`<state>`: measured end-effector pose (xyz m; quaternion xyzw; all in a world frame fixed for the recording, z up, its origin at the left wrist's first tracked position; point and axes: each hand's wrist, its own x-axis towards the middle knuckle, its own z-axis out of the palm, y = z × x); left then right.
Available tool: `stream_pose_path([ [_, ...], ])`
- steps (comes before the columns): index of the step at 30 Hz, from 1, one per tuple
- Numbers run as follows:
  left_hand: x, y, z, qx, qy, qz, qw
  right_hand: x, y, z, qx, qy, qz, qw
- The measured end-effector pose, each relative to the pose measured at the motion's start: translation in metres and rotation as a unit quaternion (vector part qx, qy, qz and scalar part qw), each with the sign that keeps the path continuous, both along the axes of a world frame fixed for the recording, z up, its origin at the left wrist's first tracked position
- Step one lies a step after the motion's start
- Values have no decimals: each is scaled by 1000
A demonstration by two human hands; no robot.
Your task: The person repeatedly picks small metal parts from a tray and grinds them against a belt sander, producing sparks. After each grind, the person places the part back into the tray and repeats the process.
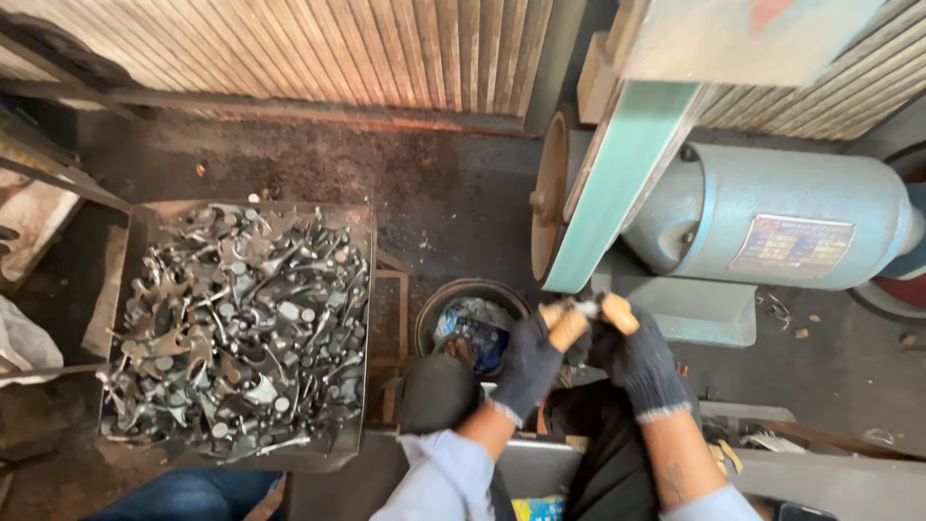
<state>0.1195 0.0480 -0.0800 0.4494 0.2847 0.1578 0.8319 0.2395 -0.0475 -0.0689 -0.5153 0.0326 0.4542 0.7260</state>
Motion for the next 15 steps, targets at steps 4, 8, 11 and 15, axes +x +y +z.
stream_pose_path([
  [4, -38, -23, 41, 484, -88, -8, 871, -12, -46, 15, 84, -47, 12, 995],
  [8, -72, -53, 75, 521, -89, -29, 848, -23, -75, 39, 91, -161, 145, 972],
  [11, -96, -71, 90, 556, -69, -43, 827, -35, -87, 59, 152, -228, 219, 936],
  [15, -121, -91, 95, 587, -101, -16, 803, -43, -97, 76, 188, -282, 288, 896],
])
